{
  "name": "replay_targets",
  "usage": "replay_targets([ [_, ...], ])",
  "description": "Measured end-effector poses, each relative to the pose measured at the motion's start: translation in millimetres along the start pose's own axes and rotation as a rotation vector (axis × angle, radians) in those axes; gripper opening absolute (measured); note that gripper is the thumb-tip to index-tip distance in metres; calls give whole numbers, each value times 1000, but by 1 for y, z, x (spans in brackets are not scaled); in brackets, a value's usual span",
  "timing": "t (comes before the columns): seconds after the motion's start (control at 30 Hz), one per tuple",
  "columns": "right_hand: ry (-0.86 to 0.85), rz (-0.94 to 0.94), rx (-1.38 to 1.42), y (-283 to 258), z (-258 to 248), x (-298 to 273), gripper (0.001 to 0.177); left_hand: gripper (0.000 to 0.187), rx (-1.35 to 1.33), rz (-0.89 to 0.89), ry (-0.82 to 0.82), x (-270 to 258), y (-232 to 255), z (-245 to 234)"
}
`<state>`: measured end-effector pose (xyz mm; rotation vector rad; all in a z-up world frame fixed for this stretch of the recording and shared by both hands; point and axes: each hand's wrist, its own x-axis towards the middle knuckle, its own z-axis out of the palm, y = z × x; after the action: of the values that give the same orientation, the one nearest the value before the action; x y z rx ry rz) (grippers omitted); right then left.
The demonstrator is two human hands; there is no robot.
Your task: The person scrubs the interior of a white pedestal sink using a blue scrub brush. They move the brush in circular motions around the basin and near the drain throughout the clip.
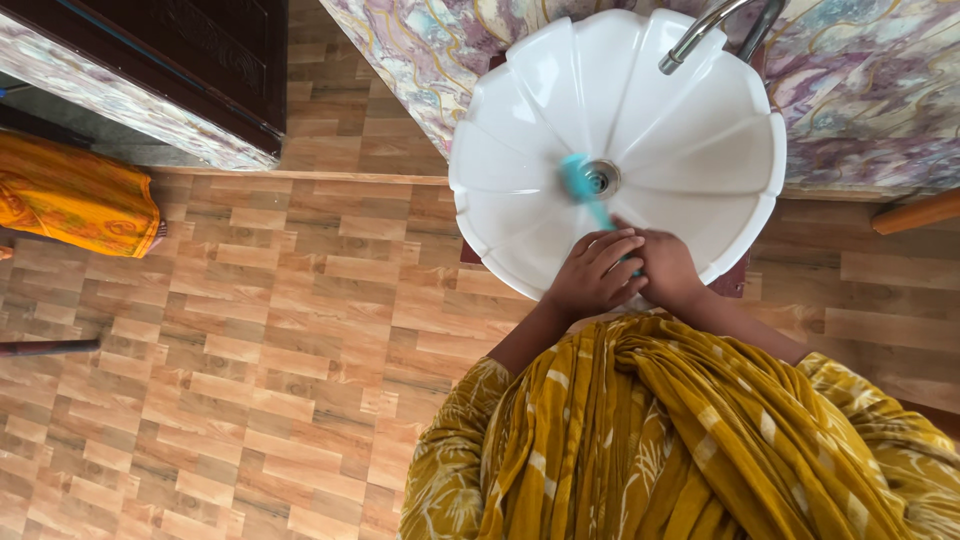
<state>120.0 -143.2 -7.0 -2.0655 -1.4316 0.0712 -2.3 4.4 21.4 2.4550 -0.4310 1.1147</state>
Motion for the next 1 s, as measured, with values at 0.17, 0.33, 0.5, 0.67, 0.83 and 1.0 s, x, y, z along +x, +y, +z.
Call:
replay_targets([
  [0.17,-87,-40,263,-21,-17,15,49,24,-22,34,23,2,1,-6],
  [0.33,-101,193,88,-33,-20,15,50,21,-104,-37,-19,3,-2,-9],
  [0.5,-102,292,406,-33,4,20,44,20,-154,-152,57,-1,-5,-9],
  [0.67,46,179,794,-62,6,29,44,19,-162,-213,77,-5,-6,-15],
  [0.83,66,573,-2,-73,14,24,56,17,-234,-224,-15,-2,-12,-24],
  [1.0,70,373,368,-58,20,18,50,24,-176,-8,-46,-3,-33,-44],
])
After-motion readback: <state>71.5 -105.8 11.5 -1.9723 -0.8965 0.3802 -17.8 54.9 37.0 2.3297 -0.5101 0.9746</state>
